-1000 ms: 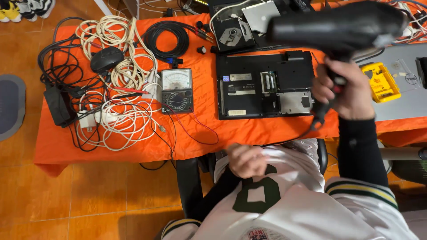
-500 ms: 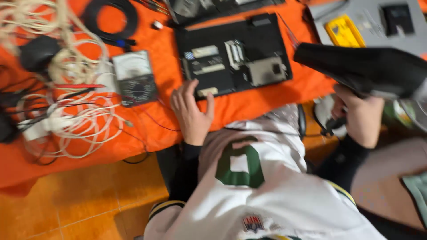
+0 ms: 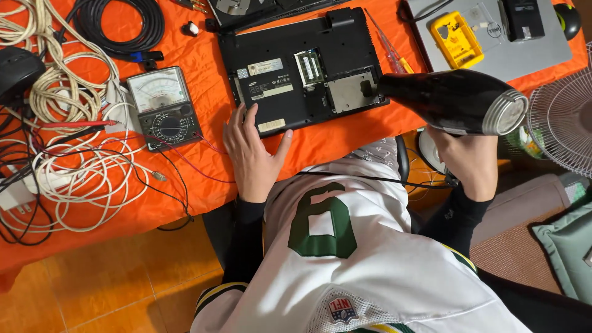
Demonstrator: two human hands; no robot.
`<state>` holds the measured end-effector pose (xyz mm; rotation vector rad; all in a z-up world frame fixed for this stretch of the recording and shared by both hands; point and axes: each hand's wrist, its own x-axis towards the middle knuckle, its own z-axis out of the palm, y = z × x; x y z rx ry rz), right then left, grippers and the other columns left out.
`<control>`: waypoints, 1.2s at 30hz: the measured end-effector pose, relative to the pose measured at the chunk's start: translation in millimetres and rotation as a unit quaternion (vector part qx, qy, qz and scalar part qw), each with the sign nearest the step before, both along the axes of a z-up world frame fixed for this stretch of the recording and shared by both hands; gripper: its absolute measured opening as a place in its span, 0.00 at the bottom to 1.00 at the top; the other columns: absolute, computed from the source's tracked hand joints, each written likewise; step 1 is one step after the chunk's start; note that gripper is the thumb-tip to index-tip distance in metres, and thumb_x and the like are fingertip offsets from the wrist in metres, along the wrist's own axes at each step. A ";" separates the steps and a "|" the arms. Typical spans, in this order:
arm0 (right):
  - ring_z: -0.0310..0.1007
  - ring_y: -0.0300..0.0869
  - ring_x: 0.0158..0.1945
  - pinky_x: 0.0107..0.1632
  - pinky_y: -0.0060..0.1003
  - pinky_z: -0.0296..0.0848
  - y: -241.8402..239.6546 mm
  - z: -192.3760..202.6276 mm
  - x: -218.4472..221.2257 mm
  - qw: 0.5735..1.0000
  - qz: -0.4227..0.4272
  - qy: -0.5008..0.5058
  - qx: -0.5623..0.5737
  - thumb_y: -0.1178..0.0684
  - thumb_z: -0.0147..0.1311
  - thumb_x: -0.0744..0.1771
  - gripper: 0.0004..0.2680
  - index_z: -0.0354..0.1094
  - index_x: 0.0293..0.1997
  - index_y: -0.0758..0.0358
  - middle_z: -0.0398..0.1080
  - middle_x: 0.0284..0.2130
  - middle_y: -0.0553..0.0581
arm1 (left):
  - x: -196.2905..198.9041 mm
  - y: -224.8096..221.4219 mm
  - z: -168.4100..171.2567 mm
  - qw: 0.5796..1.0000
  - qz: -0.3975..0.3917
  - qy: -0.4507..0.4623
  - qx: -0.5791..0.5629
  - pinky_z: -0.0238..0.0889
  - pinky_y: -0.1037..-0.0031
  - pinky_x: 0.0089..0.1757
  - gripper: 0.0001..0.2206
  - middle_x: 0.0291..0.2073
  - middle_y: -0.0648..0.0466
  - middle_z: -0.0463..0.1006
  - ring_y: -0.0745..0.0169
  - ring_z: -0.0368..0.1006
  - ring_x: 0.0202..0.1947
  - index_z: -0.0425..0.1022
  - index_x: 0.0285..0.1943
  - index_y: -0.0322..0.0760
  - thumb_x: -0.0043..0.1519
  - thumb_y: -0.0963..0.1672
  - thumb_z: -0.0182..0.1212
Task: The recorder is disassembling and cleaning laptop components using a screwdriver and a hair dryer.
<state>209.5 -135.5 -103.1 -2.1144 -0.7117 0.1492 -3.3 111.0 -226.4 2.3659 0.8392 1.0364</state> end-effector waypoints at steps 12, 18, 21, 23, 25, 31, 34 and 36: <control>0.66 0.34 0.24 0.27 0.32 0.64 -27.7 -10.6 20.9 0.999 0.000 0.026 -0.029 0.64 0.60 0.67 0.06 0.71 0.47 0.70 0.72 0.32 0.52 | 0.6 -0.4 -6.8 0.999 0.029 0.039 0.016 0.49 0.45 0.67 0.35 0.71 0.39 0.61 0.36 0.57 0.72 0.57 0.74 0.35 0.65 0.54 0.65; 0.75 0.46 0.41 0.46 0.37 0.73 -48.9 -34.3 47.8 0.950 0.154 -0.237 -0.135 0.61 0.62 0.65 0.11 0.75 0.52 0.64 0.77 0.42 0.57 | 1.7 -0.6 -9.3 0.998 0.024 0.062 0.009 0.50 0.45 0.65 0.35 0.71 0.39 0.62 0.39 0.60 0.70 0.56 0.75 0.34 0.64 0.55 0.64; 0.76 0.50 0.48 0.54 0.39 0.73 -59.2 -49.7 61.1 0.917 0.197 -0.313 -0.154 0.59 0.63 0.62 0.14 0.75 0.53 0.62 0.76 0.46 0.58 | 2.3 0.6 -10.6 0.997 0.022 0.070 0.016 0.49 0.45 0.65 0.35 0.70 0.39 0.62 0.38 0.61 0.69 0.56 0.75 0.34 0.64 0.55 0.63; 0.76 0.49 0.50 0.55 0.39 0.73 -63.7 -53.4 59.5 0.933 0.181 -0.285 -0.127 0.58 0.63 0.62 0.14 0.74 0.53 0.63 0.76 0.47 0.58 | 0.3 0.5 -11.0 0.996 0.022 0.082 0.019 0.49 0.45 0.65 0.35 0.70 0.38 0.62 0.38 0.61 0.69 0.56 0.74 0.34 0.64 0.55 0.63; 0.77 0.46 0.50 0.55 0.36 0.73 -69.1 -54.9 59.8 0.934 0.147 -0.295 -0.138 0.56 0.63 0.68 0.10 0.75 0.55 0.62 0.77 0.49 0.55 | 0.7 0.8 -10.0 0.998 0.016 0.063 0.024 0.49 0.45 0.66 0.35 0.70 0.39 0.61 0.39 0.61 0.70 0.56 0.74 0.34 0.65 0.55 0.62; 0.77 0.48 0.45 0.50 0.39 0.74 -38.4 -6.5 35.5 0.940 0.107 -0.301 -0.119 0.54 0.66 0.66 0.11 0.75 0.51 0.65 0.77 0.45 0.58 | 4.0 0.2 -12.0 0.997 0.023 0.074 0.018 0.49 0.46 0.65 0.34 0.71 0.39 0.61 0.37 0.60 0.69 0.57 0.74 0.34 0.65 0.55 0.62; 0.77 0.48 0.45 0.49 0.38 0.74 -41.8 -6.1 39.6 0.936 0.113 -0.303 -0.142 0.54 0.66 0.68 0.10 0.76 0.52 0.64 0.78 0.45 0.57 | 0.7 -1.3 -11.0 0.997 0.021 0.077 0.016 0.50 0.47 0.66 0.33 0.72 0.40 0.61 0.37 0.60 0.70 0.57 0.75 0.35 0.65 0.54 0.60; 0.78 0.50 0.45 0.49 0.39 0.74 -45.7 -5.7 39.7 0.892 0.119 -0.400 -0.175 0.55 0.67 0.66 0.11 0.76 0.53 0.65 0.78 0.45 0.59 | 1.7 -0.1 -12.1 0.996 0.020 0.079 0.020 0.50 0.46 0.66 0.34 0.72 0.39 0.61 0.37 0.60 0.70 0.57 0.75 0.34 0.65 0.55 0.60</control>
